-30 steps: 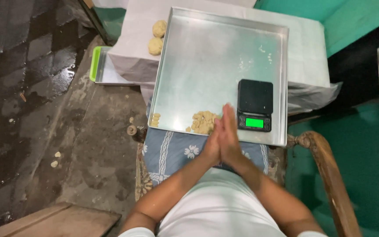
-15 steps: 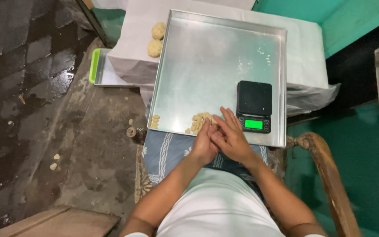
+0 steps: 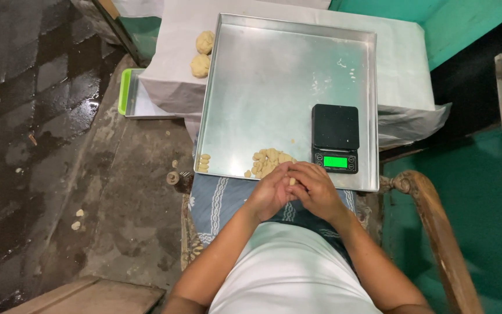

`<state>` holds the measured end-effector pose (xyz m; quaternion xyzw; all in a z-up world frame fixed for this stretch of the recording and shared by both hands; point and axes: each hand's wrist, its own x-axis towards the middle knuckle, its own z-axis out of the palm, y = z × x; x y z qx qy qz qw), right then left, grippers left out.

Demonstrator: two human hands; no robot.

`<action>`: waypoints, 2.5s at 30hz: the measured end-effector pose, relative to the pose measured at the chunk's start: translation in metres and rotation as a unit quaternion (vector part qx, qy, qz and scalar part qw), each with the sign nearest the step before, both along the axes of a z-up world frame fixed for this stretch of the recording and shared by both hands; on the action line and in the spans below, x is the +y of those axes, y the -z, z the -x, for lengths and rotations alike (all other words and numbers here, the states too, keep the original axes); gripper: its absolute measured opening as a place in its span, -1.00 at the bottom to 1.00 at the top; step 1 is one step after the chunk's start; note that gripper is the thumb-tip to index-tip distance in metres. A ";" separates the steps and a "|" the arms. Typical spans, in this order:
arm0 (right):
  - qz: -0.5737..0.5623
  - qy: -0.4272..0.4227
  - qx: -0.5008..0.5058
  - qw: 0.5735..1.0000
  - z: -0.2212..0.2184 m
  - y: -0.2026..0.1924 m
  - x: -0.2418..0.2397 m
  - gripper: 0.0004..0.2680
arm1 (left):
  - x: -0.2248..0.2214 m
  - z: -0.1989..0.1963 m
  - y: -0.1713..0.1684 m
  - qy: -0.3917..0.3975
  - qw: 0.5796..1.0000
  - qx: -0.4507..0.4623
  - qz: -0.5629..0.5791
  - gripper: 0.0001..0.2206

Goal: Portioning small pieces of dough, rolling them into uniform balls, and arranging them in rows on a metal baking tray.

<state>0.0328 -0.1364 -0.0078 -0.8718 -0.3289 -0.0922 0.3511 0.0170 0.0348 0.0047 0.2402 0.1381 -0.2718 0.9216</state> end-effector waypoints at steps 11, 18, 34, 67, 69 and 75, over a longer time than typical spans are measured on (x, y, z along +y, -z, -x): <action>-0.049 0.014 -0.024 0.998 0.011 -0.012 0.000 -0.74 | 0.003 0.003 0.030 0.004 0.982 -0.056 -0.182 -0.46; -0.064 0.019 -0.068 0.995 0.012 -0.025 0.008 -0.81 | 0.003 0.000 0.043 -0.008 0.974 -0.060 -0.217 -0.40; -0.098 0.049 -0.082 0.991 0.017 -0.025 0.015 -0.80 | 0.007 0.002 0.031 -0.007 0.970 -0.062 -0.235 -0.46; -0.163 0.064 0.036 0.984 0.024 -0.032 0.020 -0.88 | 0.010 0.005 0.047 -0.034 0.942 -0.109 -0.316 -0.74; -0.182 0.054 0.058 0.980 0.023 -0.038 0.024 -0.90 | 0.012 0.005 0.046 -0.044 0.936 -0.114 -0.330 -0.74; -0.152 0.047 0.077 0.984 0.018 -0.037 0.045 -0.92 | 0.020 0.012 0.068 -0.113 0.941 -0.102 -0.301 -0.74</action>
